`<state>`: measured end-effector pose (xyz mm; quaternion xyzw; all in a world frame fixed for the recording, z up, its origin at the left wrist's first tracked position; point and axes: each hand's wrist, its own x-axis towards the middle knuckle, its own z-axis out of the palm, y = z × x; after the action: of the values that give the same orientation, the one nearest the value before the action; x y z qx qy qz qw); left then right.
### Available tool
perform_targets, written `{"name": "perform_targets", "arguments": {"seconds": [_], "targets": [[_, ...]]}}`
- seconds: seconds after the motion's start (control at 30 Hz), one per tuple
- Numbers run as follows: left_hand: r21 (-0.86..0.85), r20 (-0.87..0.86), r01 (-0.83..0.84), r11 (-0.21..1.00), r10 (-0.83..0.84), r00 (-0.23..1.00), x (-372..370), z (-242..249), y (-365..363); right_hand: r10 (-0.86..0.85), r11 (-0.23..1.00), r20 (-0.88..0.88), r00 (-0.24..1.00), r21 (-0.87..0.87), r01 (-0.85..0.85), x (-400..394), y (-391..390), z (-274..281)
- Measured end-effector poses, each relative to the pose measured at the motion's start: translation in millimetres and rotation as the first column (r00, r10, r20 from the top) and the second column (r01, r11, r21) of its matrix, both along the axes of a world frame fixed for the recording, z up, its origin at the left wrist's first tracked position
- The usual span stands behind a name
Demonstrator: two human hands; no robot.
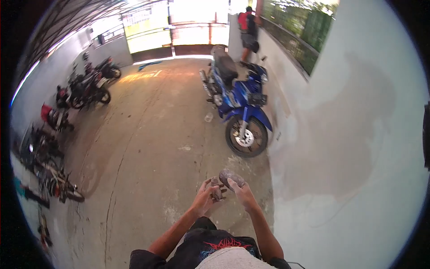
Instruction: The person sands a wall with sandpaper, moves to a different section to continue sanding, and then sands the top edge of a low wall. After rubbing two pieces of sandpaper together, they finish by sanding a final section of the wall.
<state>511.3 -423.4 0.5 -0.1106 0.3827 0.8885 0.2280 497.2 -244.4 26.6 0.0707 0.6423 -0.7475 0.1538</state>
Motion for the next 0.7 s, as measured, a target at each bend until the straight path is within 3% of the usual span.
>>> {"name": "perform_targets", "arguments": {"seconds": [0.07,0.2,0.3,0.47,0.6,0.7], "targets": [[0.017,-0.003,-0.079,0.997,0.079,0.997,-12.5,-4.5,-29.0,0.078,0.994,-0.128,0.989,0.082,-0.068,-27.2,-33.9,-24.4],[-0.057,-0.043,-0.226,0.972,0.224,0.974,-39.3,-17.1,-98.1,0.302,0.947,-0.146,0.942,0.164,-0.278,-76.7,-123.5,-7.5],[-0.148,-0.015,-0.437,0.887,0.44,0.898,-70.3,-13.9,-157.5,0.439,0.883,-0.253,0.862,0.296,-0.363,-120.5,-207.2,-1.8],[-0.182,-0.064,-0.714,0.676,0.716,0.695,-109.2,-14.1,-261.1,0.658,0.748,-0.231,0.717,0.304,-0.59,-191.1,-334.4,-15.6],[-0.213,-0.05,-0.842,0.496,0.855,0.516,-135.1,-11.4,-329.5,0.767,0.636,-0.297,0.569,0.23,-0.737,-236.5,-408.4,-15.2],[-0.217,-0.011,-0.875,0.433,0.895,0.446,-165.2,-11.7,-360.2,0.834,0.54,-0.257,0.489,0.197,-0.818,-280.2,-443.5,-35.0]]}}
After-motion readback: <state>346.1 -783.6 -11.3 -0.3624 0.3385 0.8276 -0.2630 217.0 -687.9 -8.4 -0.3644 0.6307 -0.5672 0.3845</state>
